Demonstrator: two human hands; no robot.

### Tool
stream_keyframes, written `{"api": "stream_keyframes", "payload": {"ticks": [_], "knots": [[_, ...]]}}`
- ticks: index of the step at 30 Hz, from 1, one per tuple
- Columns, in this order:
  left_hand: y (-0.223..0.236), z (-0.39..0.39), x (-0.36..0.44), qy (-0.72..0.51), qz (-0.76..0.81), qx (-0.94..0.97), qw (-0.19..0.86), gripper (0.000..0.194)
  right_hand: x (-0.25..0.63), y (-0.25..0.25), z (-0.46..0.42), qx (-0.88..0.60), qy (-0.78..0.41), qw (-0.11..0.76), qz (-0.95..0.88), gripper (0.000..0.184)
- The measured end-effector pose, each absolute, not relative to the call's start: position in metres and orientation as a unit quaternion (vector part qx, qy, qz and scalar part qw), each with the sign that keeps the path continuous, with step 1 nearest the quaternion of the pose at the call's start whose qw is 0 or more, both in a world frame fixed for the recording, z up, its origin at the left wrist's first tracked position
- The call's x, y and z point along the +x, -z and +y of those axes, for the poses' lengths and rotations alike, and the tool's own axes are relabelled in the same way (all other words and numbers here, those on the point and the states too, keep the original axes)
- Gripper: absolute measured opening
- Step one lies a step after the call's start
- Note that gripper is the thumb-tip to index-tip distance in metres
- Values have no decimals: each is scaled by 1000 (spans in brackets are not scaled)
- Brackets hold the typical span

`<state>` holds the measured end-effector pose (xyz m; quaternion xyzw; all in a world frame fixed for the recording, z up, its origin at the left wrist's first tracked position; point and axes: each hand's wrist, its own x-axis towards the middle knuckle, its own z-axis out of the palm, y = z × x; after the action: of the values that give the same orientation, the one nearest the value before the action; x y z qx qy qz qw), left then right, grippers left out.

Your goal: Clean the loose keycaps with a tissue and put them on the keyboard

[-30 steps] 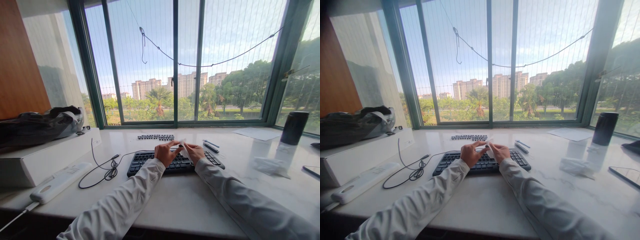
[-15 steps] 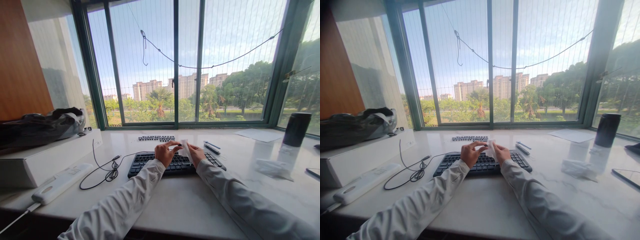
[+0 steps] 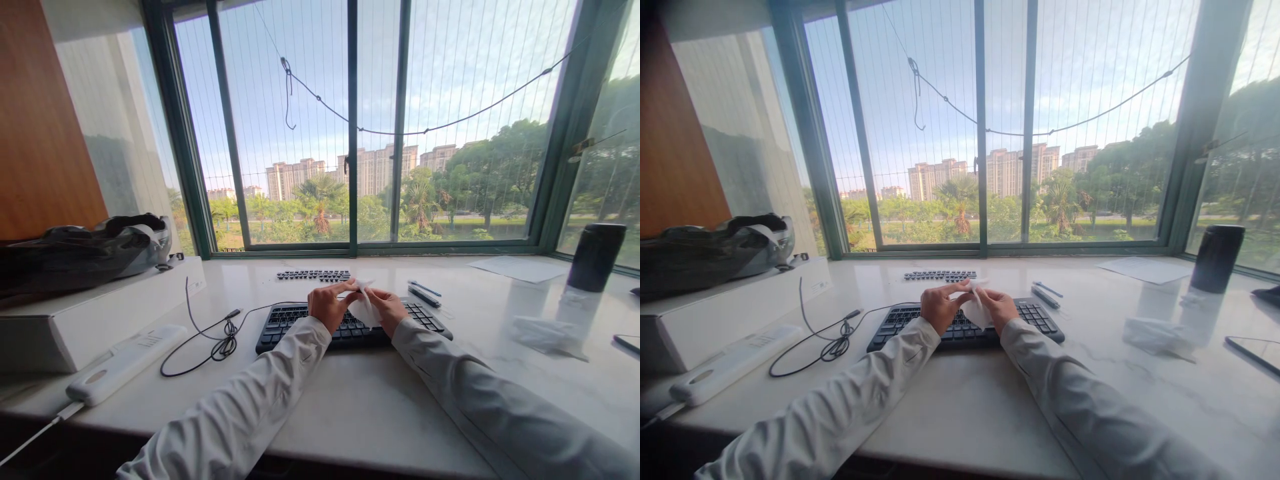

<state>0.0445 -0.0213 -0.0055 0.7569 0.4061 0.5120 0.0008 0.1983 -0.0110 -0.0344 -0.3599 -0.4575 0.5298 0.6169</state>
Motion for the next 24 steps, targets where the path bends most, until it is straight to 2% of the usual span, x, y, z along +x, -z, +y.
{"api": "stream_keyframes", "payload": {"ticks": [6,13,20,24], "knots": [[10,-19,44,-531,390,752,-22,21,201,34,-8,-389,-500,615,-469,50],[9,-19,45,-558,363,746,16,22,202,37,-5,-409,-435,633,-493,49],[0,-26,45,-551,421,719,37,23,195,31,-14,-348,-514,630,-467,43],[0,-22,45,-566,420,702,102,26,193,29,-18,-322,-531,620,-480,46]]}}
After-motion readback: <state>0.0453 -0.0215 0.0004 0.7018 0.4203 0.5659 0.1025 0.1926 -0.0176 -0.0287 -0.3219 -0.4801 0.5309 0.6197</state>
